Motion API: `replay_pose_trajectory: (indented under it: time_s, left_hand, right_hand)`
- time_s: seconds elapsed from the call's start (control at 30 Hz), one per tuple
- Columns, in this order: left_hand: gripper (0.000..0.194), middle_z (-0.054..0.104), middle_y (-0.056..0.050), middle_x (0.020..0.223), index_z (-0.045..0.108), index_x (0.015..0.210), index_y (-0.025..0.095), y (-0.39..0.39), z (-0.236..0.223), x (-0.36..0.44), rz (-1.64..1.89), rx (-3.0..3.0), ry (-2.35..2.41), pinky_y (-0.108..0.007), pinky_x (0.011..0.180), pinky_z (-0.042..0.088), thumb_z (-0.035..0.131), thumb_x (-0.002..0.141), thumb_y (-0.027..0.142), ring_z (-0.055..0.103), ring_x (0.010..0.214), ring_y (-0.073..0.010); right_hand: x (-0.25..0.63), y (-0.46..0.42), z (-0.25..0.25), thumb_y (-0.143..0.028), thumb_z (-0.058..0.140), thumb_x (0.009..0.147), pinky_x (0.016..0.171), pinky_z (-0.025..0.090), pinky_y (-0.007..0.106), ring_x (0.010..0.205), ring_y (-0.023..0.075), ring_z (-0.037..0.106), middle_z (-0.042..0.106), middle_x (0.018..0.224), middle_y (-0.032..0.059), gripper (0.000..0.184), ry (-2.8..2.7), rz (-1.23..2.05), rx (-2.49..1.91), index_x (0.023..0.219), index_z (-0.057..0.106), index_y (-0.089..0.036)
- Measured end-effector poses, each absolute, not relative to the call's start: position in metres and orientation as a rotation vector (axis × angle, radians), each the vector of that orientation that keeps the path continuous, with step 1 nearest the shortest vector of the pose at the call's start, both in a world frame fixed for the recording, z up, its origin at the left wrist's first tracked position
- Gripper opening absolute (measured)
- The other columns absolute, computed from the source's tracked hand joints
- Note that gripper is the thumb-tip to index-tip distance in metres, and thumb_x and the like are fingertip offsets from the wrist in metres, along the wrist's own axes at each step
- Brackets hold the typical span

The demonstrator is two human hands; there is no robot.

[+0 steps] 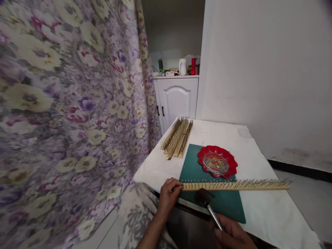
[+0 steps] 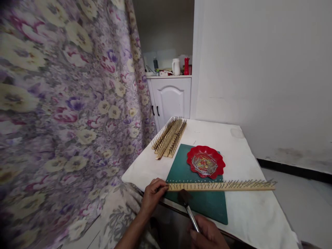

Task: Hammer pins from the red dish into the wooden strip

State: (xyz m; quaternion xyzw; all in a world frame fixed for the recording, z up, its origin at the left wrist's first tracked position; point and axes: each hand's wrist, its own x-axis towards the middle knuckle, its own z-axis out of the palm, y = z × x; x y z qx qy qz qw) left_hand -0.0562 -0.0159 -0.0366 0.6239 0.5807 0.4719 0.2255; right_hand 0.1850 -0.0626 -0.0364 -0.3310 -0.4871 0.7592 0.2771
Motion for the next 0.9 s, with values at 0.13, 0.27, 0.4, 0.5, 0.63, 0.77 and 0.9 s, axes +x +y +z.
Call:
replay_pose_trajectory:
  time_s: [0.13, 0.27, 0.4, 0.5, 0.63, 0.77, 0.9]
  left_hand:
    - [0.009, 0.061, -0.002, 0.07, 0.065, 0.068, 0.02, -0.016, -0.038, -0.057, 1.31, 1.733, 1.592, -0.027, 0.068, 0.04, 0.058, 0.075, 0.019, 0.054, 0.075, -0.0179]
    - [0.012, 0.058, -0.001, 0.067, 0.06, 0.063, 0.019, -0.016, -0.039, -0.056, 1.307, 1.749, 1.609, -0.026, 0.067, 0.038, 0.056, 0.072, 0.014, 0.052, 0.073, -0.0171]
    - [0.014, 0.054, 0.0, 0.063, 0.057, 0.059, 0.019, -0.015, -0.038, -0.056, 1.294, 1.76, 1.627, -0.025, 0.065, 0.036, 0.054, 0.071, 0.012, 0.049, 0.071, -0.0163]
    - [0.013, 0.054, 0.0, 0.063, 0.058, 0.06, 0.02, -0.015, -0.039, -0.057, 1.275, 1.76, 1.624, -0.025, 0.065, 0.036, 0.054, 0.071, 0.014, 0.049, 0.071, -0.0168]
    - [0.012, 0.055, 0.0, 0.064, 0.059, 0.061, 0.02, -0.014, -0.04, -0.059, 1.282, 1.767, 1.623, -0.026, 0.065, 0.036, 0.056, 0.072, 0.015, 0.049, 0.071, -0.0171]
    - [0.014, 0.055, 0.0, 0.061, 0.06, 0.059, 0.02, -0.015, -0.04, -0.059, 1.271, 1.786, 1.631, -0.026, 0.064, 0.036, 0.054, 0.07, 0.013, 0.05, 0.069, -0.0172]
    - [0.011, 0.06, -0.001, 0.065, 0.064, 0.064, 0.021, -0.016, -0.037, -0.059, 1.283, 1.773, 1.631, -0.027, 0.066, 0.038, 0.057, 0.07, 0.014, 0.053, 0.072, -0.0181]
  right_hand:
    - [0.155, -0.048, 0.0, -0.054, 0.058, 0.074, 0.029, 0.018, 0.014, 0.027, 0.0037, 0.032, 0.052, 0.043, -0.0081, 0.038, -1.457, 2.003, -0.871, 0.082, 0.051, -0.017]
    - [0.133, -0.04, 0.011, -0.044, 0.055, 0.08, 0.025, 0.017, 0.013, 0.024, 0.0019, 0.033, 0.056, 0.046, -0.0085, 0.028, -1.427, 2.015, -0.858, 0.083, 0.05, -0.017]
    - [0.126, -0.038, 0.01, -0.043, 0.054, 0.081, 0.025, 0.016, 0.012, 0.023, 0.0013, 0.032, 0.055, 0.044, -0.0093, 0.026, -1.431, 1.999, -0.888, 0.08, 0.049, -0.018]
    - [0.127, -0.039, 0.013, -0.045, 0.055, 0.08, 0.024, 0.015, 0.013, 0.022, 0.0016, 0.031, 0.055, 0.043, -0.0095, 0.028, -1.451, 1.984, -0.916, 0.08, 0.049, -0.018]
    - [0.127, -0.039, 0.016, -0.044, 0.054, 0.081, 0.026, 0.016, 0.013, 0.023, 0.0017, 0.033, 0.056, 0.046, -0.0088, 0.027, -1.465, 1.982, -0.901, 0.083, 0.049, -0.017]
    - [0.125, -0.039, 0.01, -0.042, 0.054, 0.081, 0.026, 0.016, 0.014, 0.024, 0.0024, 0.034, 0.056, 0.045, -0.0089, 0.025, -1.491, 1.98, -0.917, 0.084, 0.05, -0.017]
    - [0.135, -0.043, 0.012, -0.049, 0.054, 0.079, 0.027, 0.015, 0.015, 0.025, 0.0028, 0.032, 0.055, 0.045, -0.0085, 0.032, -1.487, 2.011, -0.905, 0.086, 0.048, -0.018]
